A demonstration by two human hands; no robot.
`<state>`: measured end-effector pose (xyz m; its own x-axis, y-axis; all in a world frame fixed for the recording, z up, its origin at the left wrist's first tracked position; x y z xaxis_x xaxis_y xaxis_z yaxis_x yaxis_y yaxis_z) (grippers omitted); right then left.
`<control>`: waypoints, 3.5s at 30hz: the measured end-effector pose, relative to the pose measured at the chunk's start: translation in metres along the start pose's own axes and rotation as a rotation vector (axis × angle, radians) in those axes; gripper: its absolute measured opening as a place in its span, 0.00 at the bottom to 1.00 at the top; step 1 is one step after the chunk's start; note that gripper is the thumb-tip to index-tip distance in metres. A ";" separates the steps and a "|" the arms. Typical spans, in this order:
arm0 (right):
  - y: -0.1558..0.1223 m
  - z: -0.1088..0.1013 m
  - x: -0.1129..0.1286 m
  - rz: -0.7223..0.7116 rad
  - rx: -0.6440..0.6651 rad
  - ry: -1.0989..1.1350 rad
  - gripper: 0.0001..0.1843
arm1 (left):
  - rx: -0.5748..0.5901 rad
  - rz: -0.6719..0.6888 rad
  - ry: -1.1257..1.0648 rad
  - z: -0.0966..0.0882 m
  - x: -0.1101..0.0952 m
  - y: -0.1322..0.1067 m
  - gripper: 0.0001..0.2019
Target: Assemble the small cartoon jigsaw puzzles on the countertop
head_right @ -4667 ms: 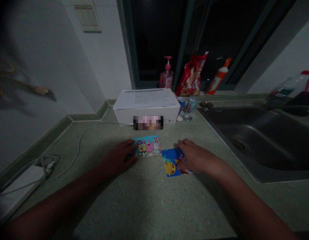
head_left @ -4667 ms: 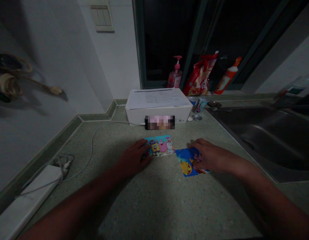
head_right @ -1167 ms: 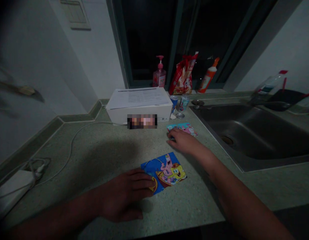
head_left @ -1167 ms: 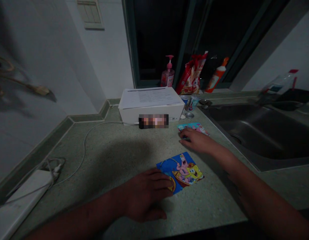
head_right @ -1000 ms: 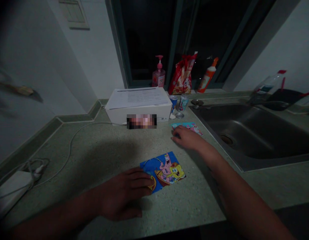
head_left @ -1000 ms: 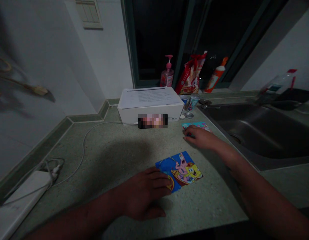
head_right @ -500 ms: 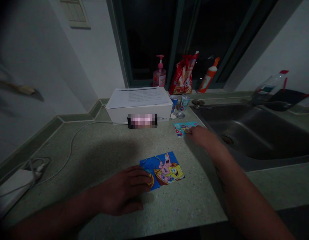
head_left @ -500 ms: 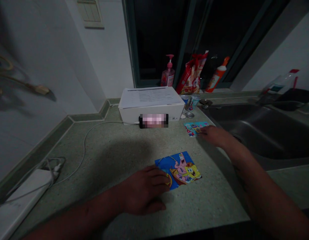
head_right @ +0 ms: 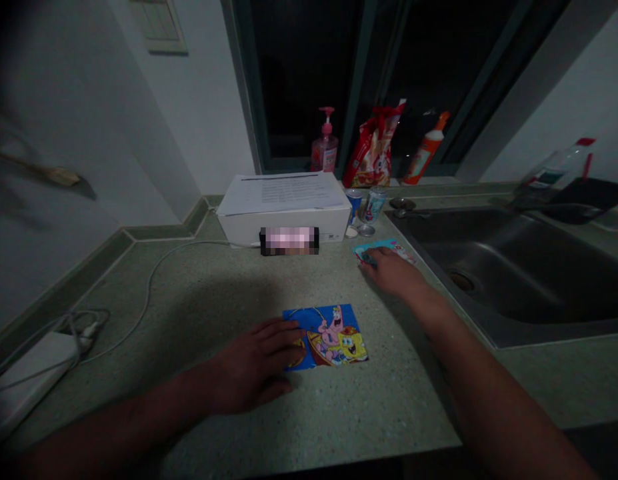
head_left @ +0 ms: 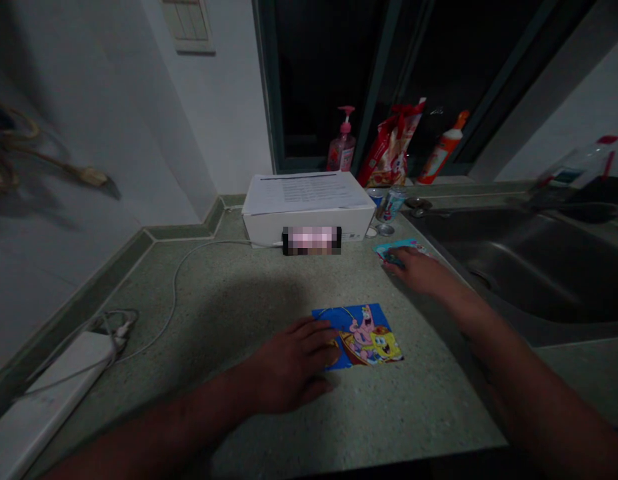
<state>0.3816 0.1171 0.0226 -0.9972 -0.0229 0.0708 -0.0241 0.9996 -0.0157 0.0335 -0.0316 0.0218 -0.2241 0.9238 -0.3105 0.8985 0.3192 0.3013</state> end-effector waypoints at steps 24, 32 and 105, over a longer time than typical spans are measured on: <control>0.008 0.008 -0.001 0.078 0.009 -0.098 0.26 | 0.041 -0.146 -0.017 -0.004 0.011 -0.001 0.17; 0.003 0.002 0.009 0.190 0.008 -0.137 0.27 | 0.054 -0.157 -0.020 -0.003 0.013 -0.002 0.16; -0.064 0.010 0.142 -0.411 0.004 0.335 0.22 | -0.163 -0.358 0.110 -0.008 0.042 -0.007 0.17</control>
<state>0.2413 0.0499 0.0239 -0.8284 -0.4056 0.3864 -0.4093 0.9092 0.0767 0.0148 0.0064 0.0142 -0.5591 0.7621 -0.3266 0.6864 0.6463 0.3333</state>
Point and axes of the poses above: each hand's wrist, its own y-axis towards the middle knuckle, its own z-axis out of the palm, x = y × z, the point moved 3 cm from there along y, towards the middle knuckle, and after that the axes turned 9 degrees about z, right-handed, at the moved point
